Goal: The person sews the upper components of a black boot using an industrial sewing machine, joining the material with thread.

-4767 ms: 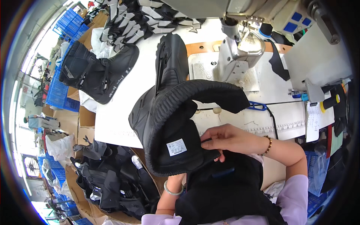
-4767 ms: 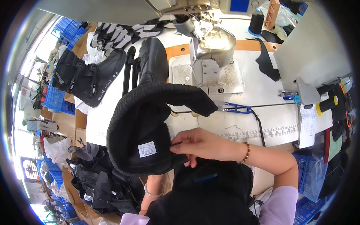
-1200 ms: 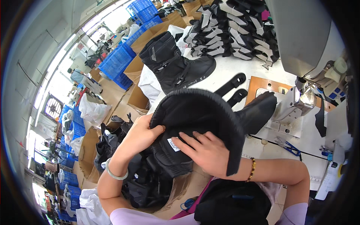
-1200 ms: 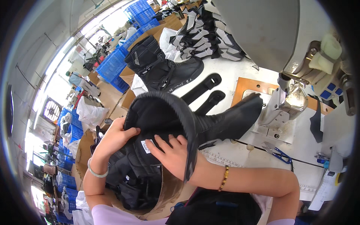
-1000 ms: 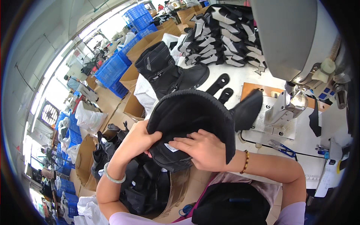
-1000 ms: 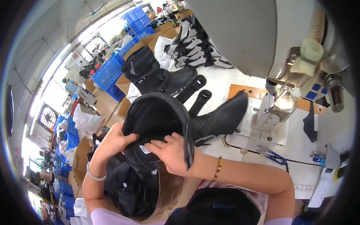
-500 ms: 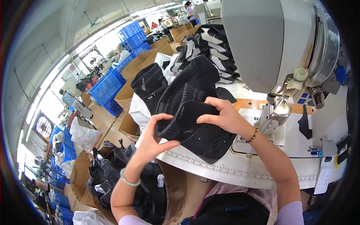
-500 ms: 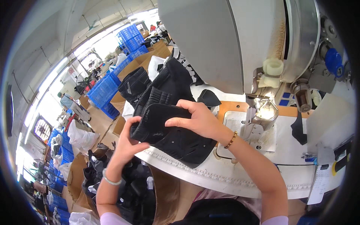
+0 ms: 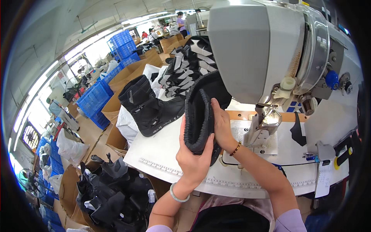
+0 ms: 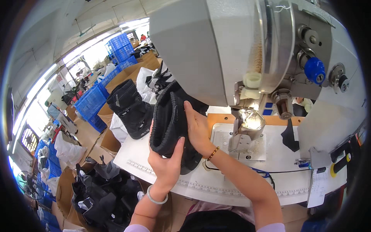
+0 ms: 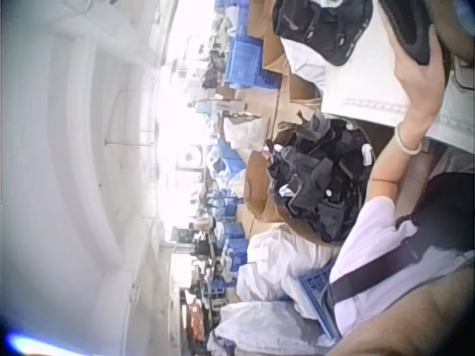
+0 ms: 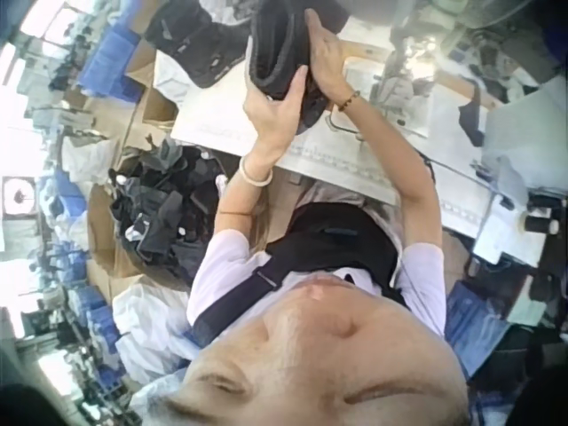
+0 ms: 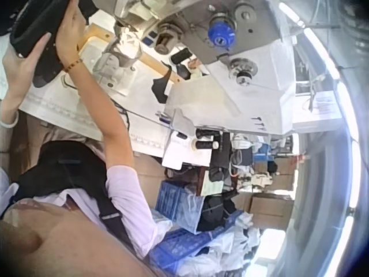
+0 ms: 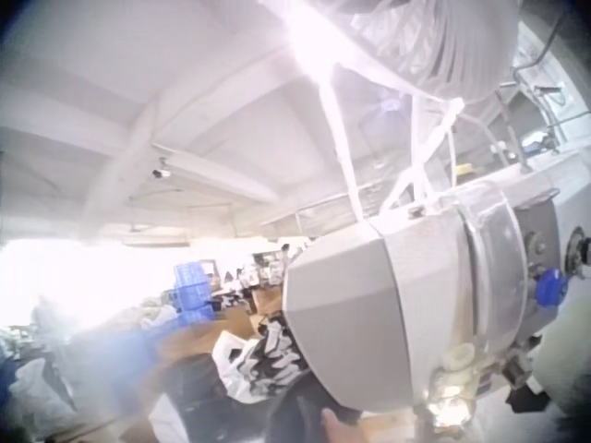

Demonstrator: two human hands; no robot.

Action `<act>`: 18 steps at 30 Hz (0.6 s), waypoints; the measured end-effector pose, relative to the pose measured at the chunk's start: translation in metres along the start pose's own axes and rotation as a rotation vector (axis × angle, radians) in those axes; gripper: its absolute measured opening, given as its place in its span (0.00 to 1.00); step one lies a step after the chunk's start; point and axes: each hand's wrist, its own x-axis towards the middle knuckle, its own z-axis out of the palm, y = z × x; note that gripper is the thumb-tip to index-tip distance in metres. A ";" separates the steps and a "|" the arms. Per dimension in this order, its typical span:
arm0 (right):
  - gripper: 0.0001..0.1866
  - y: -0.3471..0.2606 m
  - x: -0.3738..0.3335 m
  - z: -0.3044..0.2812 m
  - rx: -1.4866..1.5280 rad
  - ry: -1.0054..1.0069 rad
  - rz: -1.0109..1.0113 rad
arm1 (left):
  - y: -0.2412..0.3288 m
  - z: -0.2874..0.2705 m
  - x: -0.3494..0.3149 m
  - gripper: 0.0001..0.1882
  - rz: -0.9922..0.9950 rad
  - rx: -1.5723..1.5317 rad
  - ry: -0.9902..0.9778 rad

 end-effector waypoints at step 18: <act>0.25 -0.008 -0.009 0.016 -0.276 -0.088 -0.161 | -0.014 -0.017 -0.017 0.44 -0.192 -0.237 0.211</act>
